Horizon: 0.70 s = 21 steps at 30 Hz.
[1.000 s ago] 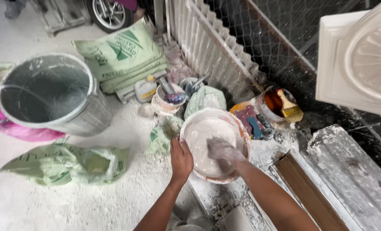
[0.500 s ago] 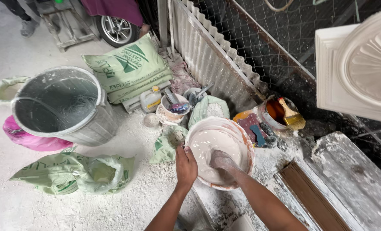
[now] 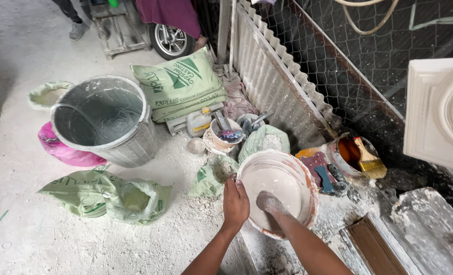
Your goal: The person scoops white gypsum casting powder from a woven sack into a plastic bowl, adds water, and mixes the plaster into a slurry by hand. They then apply the slurry with their hand and a sponge onto decorative gypsum molding pieces laid on the workbench.
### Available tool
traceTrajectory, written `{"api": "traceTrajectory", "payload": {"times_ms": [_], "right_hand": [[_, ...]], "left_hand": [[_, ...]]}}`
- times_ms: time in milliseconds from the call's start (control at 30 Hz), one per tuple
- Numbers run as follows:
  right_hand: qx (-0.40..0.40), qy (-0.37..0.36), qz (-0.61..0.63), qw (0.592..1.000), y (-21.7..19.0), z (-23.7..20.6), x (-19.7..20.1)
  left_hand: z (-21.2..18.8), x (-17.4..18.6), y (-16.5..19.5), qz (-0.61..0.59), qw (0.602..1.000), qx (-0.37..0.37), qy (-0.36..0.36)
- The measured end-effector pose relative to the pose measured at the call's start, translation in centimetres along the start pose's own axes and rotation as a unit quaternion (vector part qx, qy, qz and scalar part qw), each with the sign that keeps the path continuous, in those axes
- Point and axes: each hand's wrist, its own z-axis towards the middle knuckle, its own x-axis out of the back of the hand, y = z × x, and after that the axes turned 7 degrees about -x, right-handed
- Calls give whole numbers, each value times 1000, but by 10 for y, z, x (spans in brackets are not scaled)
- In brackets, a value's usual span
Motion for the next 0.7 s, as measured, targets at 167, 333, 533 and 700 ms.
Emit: {"api": "traceTrajectory", "payload": {"times_ms": [167, 333, 533, 700], "right_hand": [[-104, 11, 52, 993, -7, -8, 5], [-187, 51, 122, 974, 7, -24, 47], [-344, -22, 338, 876, 25, -18, 67], [-181, -52, 268, 945, 14, 2, 37]], "left_hand": [[0, -2, -4, 13, 1000, -14, 9], [0, -3, -9, 14, 999, -40, 28], [1, -3, -10, 17, 998, -46, 39], [1, -2, -7, 24, 998, -30, 40]]}}
